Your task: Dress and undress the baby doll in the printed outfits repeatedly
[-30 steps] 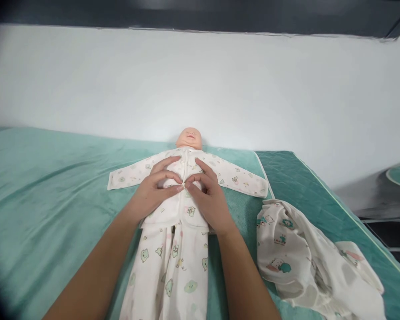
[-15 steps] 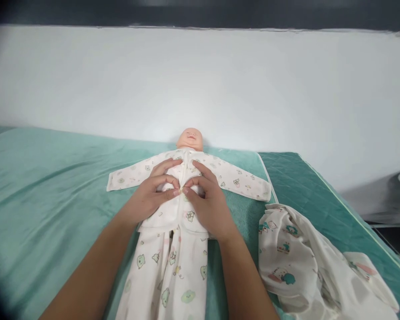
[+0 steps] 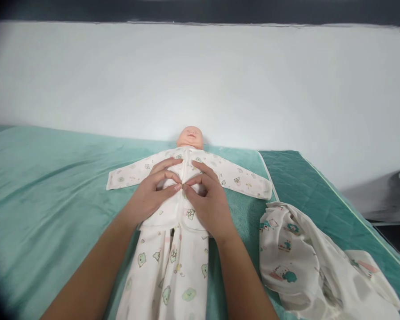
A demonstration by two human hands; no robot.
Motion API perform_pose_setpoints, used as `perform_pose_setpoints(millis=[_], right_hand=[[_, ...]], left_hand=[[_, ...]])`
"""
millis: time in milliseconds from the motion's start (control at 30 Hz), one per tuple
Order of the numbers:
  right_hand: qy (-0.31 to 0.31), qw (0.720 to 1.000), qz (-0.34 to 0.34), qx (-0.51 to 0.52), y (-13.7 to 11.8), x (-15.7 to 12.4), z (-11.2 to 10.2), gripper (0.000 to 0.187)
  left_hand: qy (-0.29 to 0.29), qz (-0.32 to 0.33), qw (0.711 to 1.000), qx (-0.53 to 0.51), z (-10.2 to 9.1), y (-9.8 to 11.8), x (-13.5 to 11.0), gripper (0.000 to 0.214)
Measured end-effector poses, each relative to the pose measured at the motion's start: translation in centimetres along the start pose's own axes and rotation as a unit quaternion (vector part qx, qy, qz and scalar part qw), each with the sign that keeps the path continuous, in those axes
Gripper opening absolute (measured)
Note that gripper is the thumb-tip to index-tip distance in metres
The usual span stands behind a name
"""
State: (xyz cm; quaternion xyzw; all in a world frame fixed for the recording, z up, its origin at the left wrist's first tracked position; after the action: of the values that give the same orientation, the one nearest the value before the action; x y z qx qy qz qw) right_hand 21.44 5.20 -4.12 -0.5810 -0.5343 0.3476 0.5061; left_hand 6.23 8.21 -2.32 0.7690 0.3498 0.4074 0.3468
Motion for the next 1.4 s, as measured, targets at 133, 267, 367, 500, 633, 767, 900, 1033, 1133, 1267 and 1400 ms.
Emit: perform_pose_setpoints(millis=[133, 267, 367, 500, 633, 767, 900, 1033, 1133, 1267, 1400], right_hand=[[-0.012, 1.0, 0.006, 0.011, 0.1, 0.1, 0.0, 0.009], [-0.016, 1.0, 0.007, 0.013, 0.2, 0.1, 0.0, 0.006], [-0.021, 1.0, 0.011, 0.015, 0.3, 0.0, 0.1, 0.007], [-0.031, 0.999, 0.002, 0.027, 0.2, 0.1, 0.1, 0.009], [-0.039, 0.998, -0.015, 0.045, 0.0, 0.1, 0.2, 0.007], [-0.039, 0.998, -0.027, 0.046, -0.1, 0.1, 0.3, 0.008], [-0.041, 0.998, -0.039, 0.031, -0.2, 0.1, 0.4, 0.01], [-0.04, 0.997, -0.062, 0.026, -0.4, 0.0, 0.5, 0.009], [-0.034, 0.996, -0.08, 0.014, -0.8, -0.3, 0.6, 0.007], [-0.018, 0.997, -0.077, -0.02, -1.1, -0.5, 0.8, 0.005], [-0.002, 0.996, -0.077, -0.037, -1.3, -0.6, 0.7, 0.004]], left_hand=[[-0.016, -0.008, 1.0, 0.008, 0.3, 0.1, 0.0, 0.012], [-0.025, 0.02, 0.999, 0.034, 0.3, 0.4, 0.0, 0.015], [-0.028, 0.045, 0.997, 0.054, 0.3, 0.7, 0.0, 0.016], [-0.018, 0.026, 0.998, 0.051, 0.2, 0.5, -0.1, 0.014], [-0.014, 0.039, 0.996, 0.072, 0.2, 0.8, -0.1, 0.012], [-0.027, 0.061, 0.994, 0.082, 0.4, 1.1, -0.1, 0.012], [-0.034, 0.061, 0.994, 0.079, 0.4, 0.9, 0.0, 0.016], [-0.038, 0.063, 0.995, 0.067, 0.3, 0.8, 0.1, 0.018], [-0.042, 0.054, 0.996, 0.055, 0.3, 0.6, 0.1, 0.018], [-0.034, 0.05, 0.998, 0.032, 0.2, 0.4, 0.0, 0.018], [-0.029, 0.041, 0.999, 0.018, 0.2, 0.4, 0.1, 0.018]])
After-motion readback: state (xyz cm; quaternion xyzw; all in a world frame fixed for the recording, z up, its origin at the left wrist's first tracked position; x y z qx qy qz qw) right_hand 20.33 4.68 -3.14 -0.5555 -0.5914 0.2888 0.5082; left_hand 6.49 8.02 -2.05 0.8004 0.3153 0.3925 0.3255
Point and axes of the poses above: each hand's wrist, its own x-axis towards the middle knuckle, its own z-axis out of the palm, y = z × x, the point moved 9 cm from there along x, towards the middle knuckle, and after that the axes turned 8 degrees about z, right-handed, at the moved point
